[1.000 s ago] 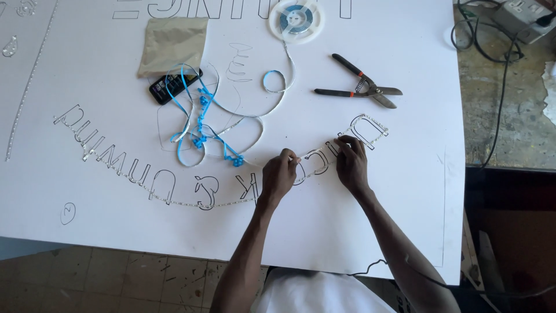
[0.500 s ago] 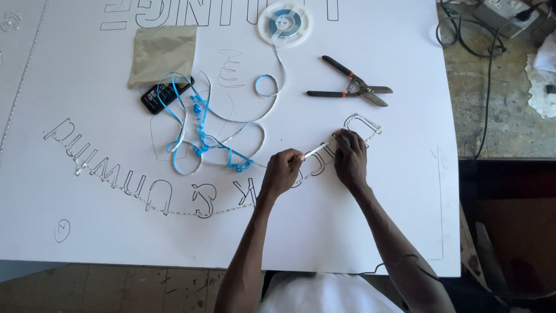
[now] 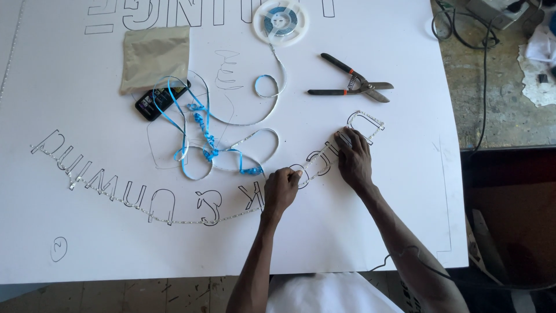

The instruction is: Applying a flexible blue LED strip to a sign board by peeling the adhesive backing and following a traced outline of letters.

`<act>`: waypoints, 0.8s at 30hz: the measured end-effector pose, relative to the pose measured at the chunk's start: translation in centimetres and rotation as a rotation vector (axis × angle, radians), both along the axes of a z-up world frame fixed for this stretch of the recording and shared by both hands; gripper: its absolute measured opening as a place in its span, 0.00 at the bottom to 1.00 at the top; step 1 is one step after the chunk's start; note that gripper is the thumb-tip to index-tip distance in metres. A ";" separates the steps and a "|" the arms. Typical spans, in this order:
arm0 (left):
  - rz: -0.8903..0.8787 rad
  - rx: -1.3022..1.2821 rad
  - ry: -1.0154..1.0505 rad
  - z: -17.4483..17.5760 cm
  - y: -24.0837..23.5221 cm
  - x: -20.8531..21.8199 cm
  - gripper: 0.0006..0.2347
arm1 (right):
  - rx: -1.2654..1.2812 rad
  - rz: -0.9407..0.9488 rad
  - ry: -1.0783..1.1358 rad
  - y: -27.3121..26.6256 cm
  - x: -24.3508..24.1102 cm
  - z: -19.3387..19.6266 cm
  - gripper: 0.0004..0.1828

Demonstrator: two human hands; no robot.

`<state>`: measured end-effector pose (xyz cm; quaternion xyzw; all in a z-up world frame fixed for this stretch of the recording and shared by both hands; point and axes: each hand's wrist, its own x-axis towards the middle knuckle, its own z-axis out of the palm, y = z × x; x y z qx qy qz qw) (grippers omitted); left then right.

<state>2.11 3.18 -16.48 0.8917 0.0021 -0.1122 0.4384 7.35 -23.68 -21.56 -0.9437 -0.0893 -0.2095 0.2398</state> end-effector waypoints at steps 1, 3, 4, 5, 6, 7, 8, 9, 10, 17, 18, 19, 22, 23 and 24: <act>-0.002 -0.001 0.003 0.1 0.0 0.1 0.14 | -0.001 -0.002 0.003 0.2 -0.3 0.0 0.26; 0.012 0.084 -0.034 0.3 -0.1 0.3 0.15 | -0.043 0.012 0.021 0.7 -0.7 0.0 0.26; 0.021 0.080 -0.030 0.5 -0.1 -0.1 0.15 | -0.047 0.021 0.024 1.1 -1.0 0.0 0.26; 0.031 0.109 -0.050 0.9 -0.1 -0.1 0.14 | -0.042 0.000 0.038 1.4 -1.2 0.0 0.26; 0.041 0.139 -0.070 1.2 -0.1 -0.1 0.14 | -0.037 -0.020 0.051 1.8 -1.4 0.0 0.26; 0.040 0.140 -0.067 1.6 0.1 -0.2 0.14 | -0.036 -0.020 0.055 2.0 -1.5 0.1 0.26; 0.043 0.171 -0.087 2.0 0.3 -0.3 0.14 | -0.048 -0.013 0.054 2.1 -1.7 0.1 0.26; 0.044 0.200 -0.108 2.4 0.3 -0.4 0.14 | -0.062 -0.007 0.053 2.2 -1.8 0.2 0.27; 0.042 0.199 -0.104 2.0 0.4 -0.3 0.14 | -0.063 -0.008 0.057 2.2 -2.0 0.1 0.27; 0.062 0.232 -0.109 2.2 0.9 -0.4 0.16 | -0.055 0.024 0.056 2.6 -2.6 0.0 0.27; 0.060 0.225 -0.103 2.4 1.0 -0.4 0.16 | -0.037 0.035 0.061 2.7 -2.7 -0.1 0.26; 0.064 0.226 -0.100 1.9 1.3 -0.4 0.16 | -0.036 0.039 0.064 2.7 -2.8 -0.2 0.26; 0.059 0.248 -0.116 1.5 2.1 0.1 0.16 | -0.041 0.054 0.053 3.1 -2.9 -0.2 0.27; 0.027 0.259 -0.081 2.1 2.3 0.1 0.16 | -0.064 0.074 0.057 3.5 -3.3 -0.2 0.28; -0.005 0.271 -0.046 2.8 2.6 0.1 0.15 | -0.088 0.095 0.061 4.0 -3.6 -0.2 0.30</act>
